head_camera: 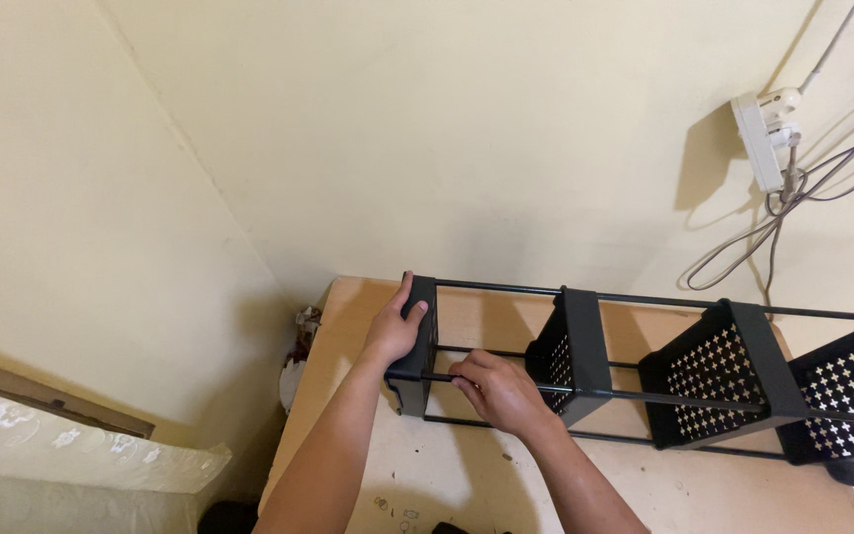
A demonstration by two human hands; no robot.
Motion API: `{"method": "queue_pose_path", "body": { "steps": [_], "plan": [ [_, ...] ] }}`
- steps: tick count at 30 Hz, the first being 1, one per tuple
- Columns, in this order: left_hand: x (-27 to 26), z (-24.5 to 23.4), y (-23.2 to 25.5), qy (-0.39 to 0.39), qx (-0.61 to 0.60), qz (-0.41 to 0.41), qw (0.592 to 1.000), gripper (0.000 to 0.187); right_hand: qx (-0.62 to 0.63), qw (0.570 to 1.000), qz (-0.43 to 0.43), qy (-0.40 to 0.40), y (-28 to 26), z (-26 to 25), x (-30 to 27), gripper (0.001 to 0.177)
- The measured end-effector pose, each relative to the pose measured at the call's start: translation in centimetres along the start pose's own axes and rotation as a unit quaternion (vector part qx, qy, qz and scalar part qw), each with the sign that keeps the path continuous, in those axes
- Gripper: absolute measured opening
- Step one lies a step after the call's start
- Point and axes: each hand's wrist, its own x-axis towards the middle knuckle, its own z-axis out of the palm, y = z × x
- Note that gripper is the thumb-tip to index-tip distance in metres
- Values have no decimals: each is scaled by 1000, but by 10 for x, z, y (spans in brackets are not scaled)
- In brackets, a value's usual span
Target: The person assembles a three-tier rolling plant stand by inserting vertical metal poles into the plastic shelf units and connecting them in sequence. The person then lifts and sets the completed stand upright on the table.
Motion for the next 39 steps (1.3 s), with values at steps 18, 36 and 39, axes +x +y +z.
{"method": "queue_pose_path", "body": {
  "steps": [18,36,39],
  "plan": [
    [-12,4,7,17,-13,-16,1000,72,-4,1000,30,-4,-2,-1,-3,15],
    [-24,9,-49,-45,-325,-44,944,89,49,896,63,438,115,-13,-122,28],
    [-29,6,-48,-32,-379,-6,925,88,209,832,141,494,149,11,-168,39]
  ]
}}
